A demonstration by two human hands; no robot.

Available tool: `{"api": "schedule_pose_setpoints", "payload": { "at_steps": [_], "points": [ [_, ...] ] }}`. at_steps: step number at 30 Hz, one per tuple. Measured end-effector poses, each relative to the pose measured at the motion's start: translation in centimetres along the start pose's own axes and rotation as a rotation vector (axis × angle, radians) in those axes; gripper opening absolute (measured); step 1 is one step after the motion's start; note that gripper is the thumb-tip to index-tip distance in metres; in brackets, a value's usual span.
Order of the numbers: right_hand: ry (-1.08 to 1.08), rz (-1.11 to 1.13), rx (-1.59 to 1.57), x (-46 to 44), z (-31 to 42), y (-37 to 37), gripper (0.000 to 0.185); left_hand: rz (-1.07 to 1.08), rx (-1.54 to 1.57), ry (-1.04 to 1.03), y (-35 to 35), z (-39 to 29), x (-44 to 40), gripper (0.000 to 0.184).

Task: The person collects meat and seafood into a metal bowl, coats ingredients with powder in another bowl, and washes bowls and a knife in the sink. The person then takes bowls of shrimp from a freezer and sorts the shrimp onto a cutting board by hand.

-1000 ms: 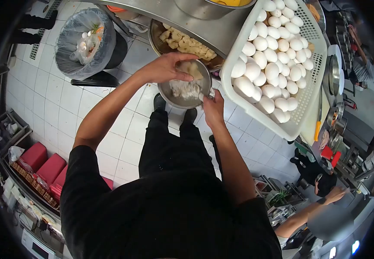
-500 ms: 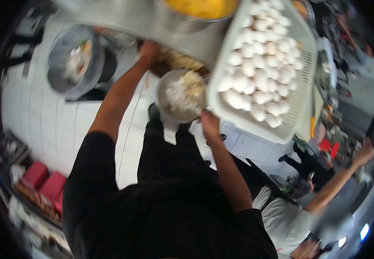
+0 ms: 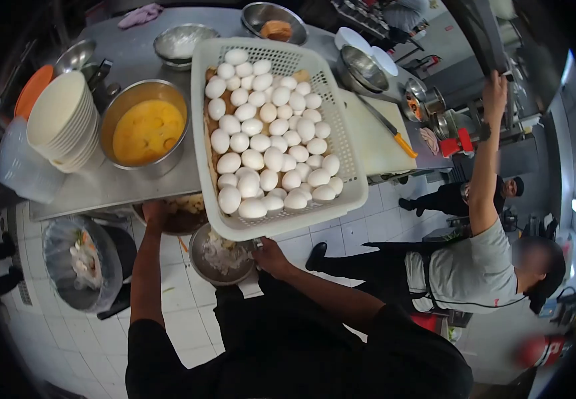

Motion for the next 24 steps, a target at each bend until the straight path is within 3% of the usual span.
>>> {"api": "schedule_pose_setpoints", "payload": {
  "at_steps": [5,7,8,10,12,14,16,18,20,22,24],
  "points": [
    [-0.020,-0.004,-0.021,0.6,0.9,-0.2,0.037,-0.096,0.072,-0.128,-0.9,0.2,-1.0,0.040],
    [-0.032,-0.022,-0.028,0.5,0.6,-0.1,0.042,0.099,0.007,-0.079,0.7,-0.2,-0.7,0.041],
    [-0.057,-0.030,-0.032,0.5,0.5,0.0,0.046,0.091,0.006,-0.089,-0.4,0.6,-1.3,0.041],
    [-0.080,-0.046,-0.037,0.4,0.4,0.2,0.046,-0.168,0.192,-0.247,-2.1,2.1,-2.6,0.036],
    [-0.022,-0.004,-0.020,0.3,0.2,0.5,0.046,-0.121,0.226,-0.232,0.1,2.7,-1.6,0.029],
    [-0.015,-0.010,-0.010,0.0,-0.7,0.7,0.046,-0.234,0.507,-0.186,3.0,3.2,-0.2,0.023],
    [-0.003,-0.012,-0.004,-0.1,-0.8,0.6,0.046,0.050,0.691,0.105,5.0,3.9,2.0,0.020],
    [-0.024,0.003,0.059,-0.3,-0.3,0.6,0.047,0.280,0.930,0.080,9.7,1.4,7.4,0.017],
    [-0.025,0.026,0.096,-0.5,-0.1,0.6,0.047,0.264,1.125,0.135,11.0,-1.7,13.1,0.017],
    [0.103,0.075,0.321,-0.8,-0.1,0.1,0.046,0.367,1.012,0.106,12.9,-4.8,18.1,0.021],
    [0.146,0.109,0.256,-1.8,-1.9,-0.4,0.053,0.031,0.690,-0.226,14.8,-8.3,22.0,0.026]
  ]
}}
Point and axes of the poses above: each hand's wrist, its own x-axis away from the middle knuckle, its own y-axis out of the back of the hand, z = x × y, the point moved 2 cm from there along -x, towards the middle knuckle, and after that the axes turned 15 degrees about y, right-handed, at the moved point
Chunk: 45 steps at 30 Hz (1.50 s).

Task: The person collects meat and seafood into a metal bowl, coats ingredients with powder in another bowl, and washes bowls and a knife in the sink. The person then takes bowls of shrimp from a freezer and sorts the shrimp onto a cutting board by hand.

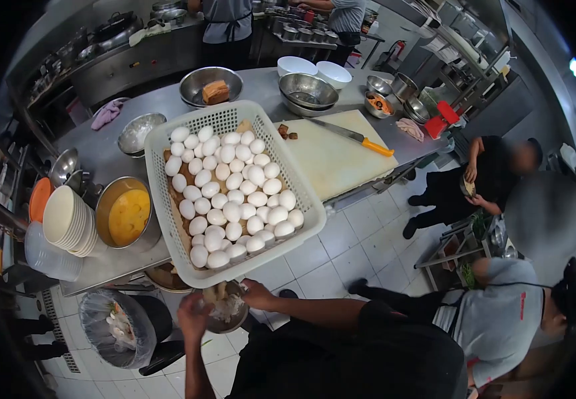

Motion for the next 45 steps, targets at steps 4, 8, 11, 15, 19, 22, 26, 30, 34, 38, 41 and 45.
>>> {"api": "schedule_pose_setpoints", "payload": {
  "at_steps": [4,8,11,15,19,22,26,30,34,38,41,45],
  "points": [
    [0.026,0.066,-0.066,0.9,1.6,1.9,0.048,-0.220,-0.293,0.038,-0.6,-4.5,4.4,0.028],
    [0.190,0.094,-0.003,1.6,-0.6,5.1,0.047,-0.003,0.075,0.004,1.0,-16.6,6.0,0.017],
    [0.091,0.199,-0.104,3.7,-0.9,10.5,0.042,-0.019,0.002,-0.226,-1.2,-29.8,2.9,0.015],
    [0.092,0.200,-0.072,5.8,-3.7,17.1,0.038,0.105,0.149,-0.642,-9.5,-46.3,-5.1,0.024],
    [0.139,0.118,-0.003,7.4,-7.0,21.5,0.031,-0.171,0.041,-0.883,-18.1,-59.9,-14.8,0.056],
    [0.160,0.042,0.025,8.2,-8.7,23.7,0.027,-0.138,-0.072,-0.832,-22.3,-65.2,-17.7,0.047],
    [0.087,-0.010,-0.067,9.1,-9.3,25.7,0.029,-0.183,0.130,-0.743,-25.0,-67.0,-19.4,0.037],
    [0.051,-0.037,-0.119,9.2,-9.4,26.8,0.038,-0.204,0.185,-0.650,-26.1,-68.0,-20.4,0.031],
    [0.117,-0.089,-0.027,8.9,-8.2,27.5,0.037,-0.146,0.219,-0.593,-25.8,-68.5,-19.4,0.029],
    [0.157,-0.034,-0.023,8.2,-7.7,27.5,0.040,-0.135,0.139,-0.569,-25.6,-68.9,-19.3,0.030],
    [0.169,-0.012,-0.007,7.5,-8.0,26.8,0.040,-0.136,0.155,-0.523,-25.7,-68.9,-19.3,0.031],
    [0.213,-0.022,-0.031,7.2,-7.1,26.4,0.037,-0.121,0.147,-0.563,-25.8,-68.9,-19.5,0.033]
  ]
}}
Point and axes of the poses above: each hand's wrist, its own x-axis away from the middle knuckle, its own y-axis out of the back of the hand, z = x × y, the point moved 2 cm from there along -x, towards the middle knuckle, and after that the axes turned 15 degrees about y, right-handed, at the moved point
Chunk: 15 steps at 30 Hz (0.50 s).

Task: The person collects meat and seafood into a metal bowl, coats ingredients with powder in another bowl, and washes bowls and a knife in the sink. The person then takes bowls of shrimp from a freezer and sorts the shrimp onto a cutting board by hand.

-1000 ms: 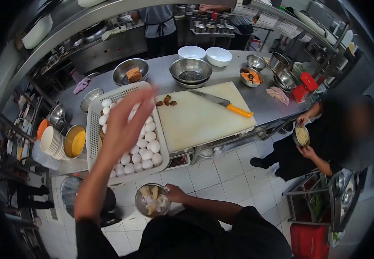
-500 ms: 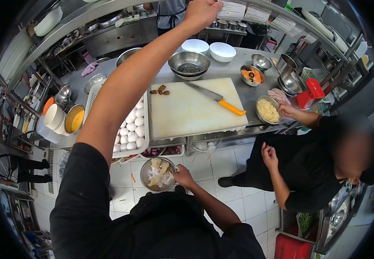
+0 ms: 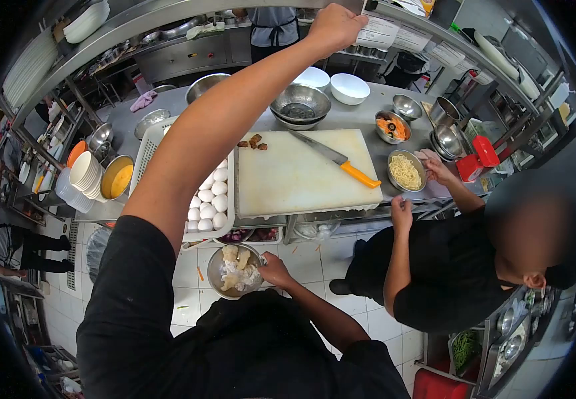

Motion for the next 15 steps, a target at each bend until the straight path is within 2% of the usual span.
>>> {"api": "schedule_pose_setpoints", "payload": {
  "at_steps": [5,7,8,15],
  "points": [
    [-0.006,0.116,-0.023,-0.7,4.2,-0.2,0.036,-0.027,-0.063,0.070,0.5,-0.4,0.2,0.037],
    [-0.022,0.159,-0.056,-1.2,5.3,-0.8,0.034,0.058,-0.060,0.066,0.3,-0.4,-0.3,0.040],
    [-0.044,0.186,-0.080,-1.5,5.6,-1.2,0.033,-0.057,-0.071,0.000,0.0,-0.3,-0.2,0.034],
    [0.003,0.322,-0.130,-3.6,7.1,-4.6,0.032,-0.015,-0.109,0.028,0.3,-0.2,-0.5,0.035]
  ]
}}
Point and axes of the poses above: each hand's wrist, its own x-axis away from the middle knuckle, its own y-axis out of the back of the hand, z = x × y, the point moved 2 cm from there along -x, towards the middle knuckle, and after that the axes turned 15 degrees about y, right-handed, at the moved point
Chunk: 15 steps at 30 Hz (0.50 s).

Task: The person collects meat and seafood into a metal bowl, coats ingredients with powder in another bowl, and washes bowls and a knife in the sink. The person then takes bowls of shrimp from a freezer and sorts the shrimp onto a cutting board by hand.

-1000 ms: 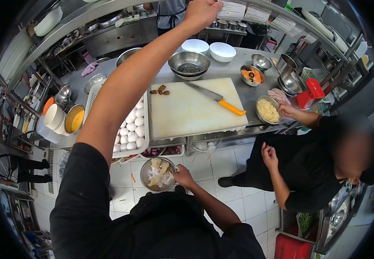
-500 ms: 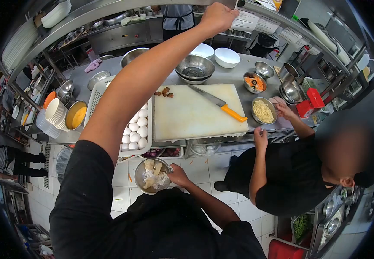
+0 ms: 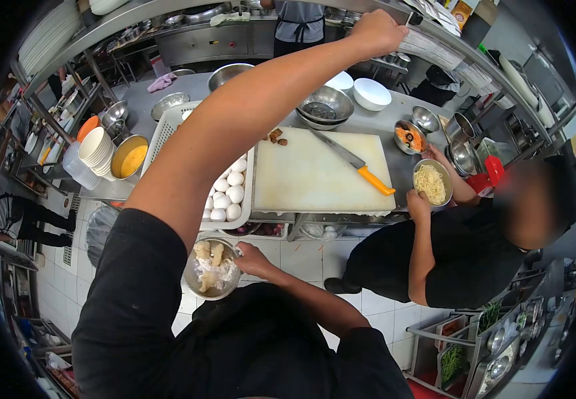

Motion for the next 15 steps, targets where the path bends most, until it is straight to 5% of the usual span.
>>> {"api": "schedule_pose_setpoints", "payload": {
  "at_steps": [15],
  "points": [
    [0.331,-0.036,0.020,-2.1,1.2,-1.5,0.035,-0.055,-0.033,0.057,-0.3,-0.9,0.6,0.042]
  ]
}}
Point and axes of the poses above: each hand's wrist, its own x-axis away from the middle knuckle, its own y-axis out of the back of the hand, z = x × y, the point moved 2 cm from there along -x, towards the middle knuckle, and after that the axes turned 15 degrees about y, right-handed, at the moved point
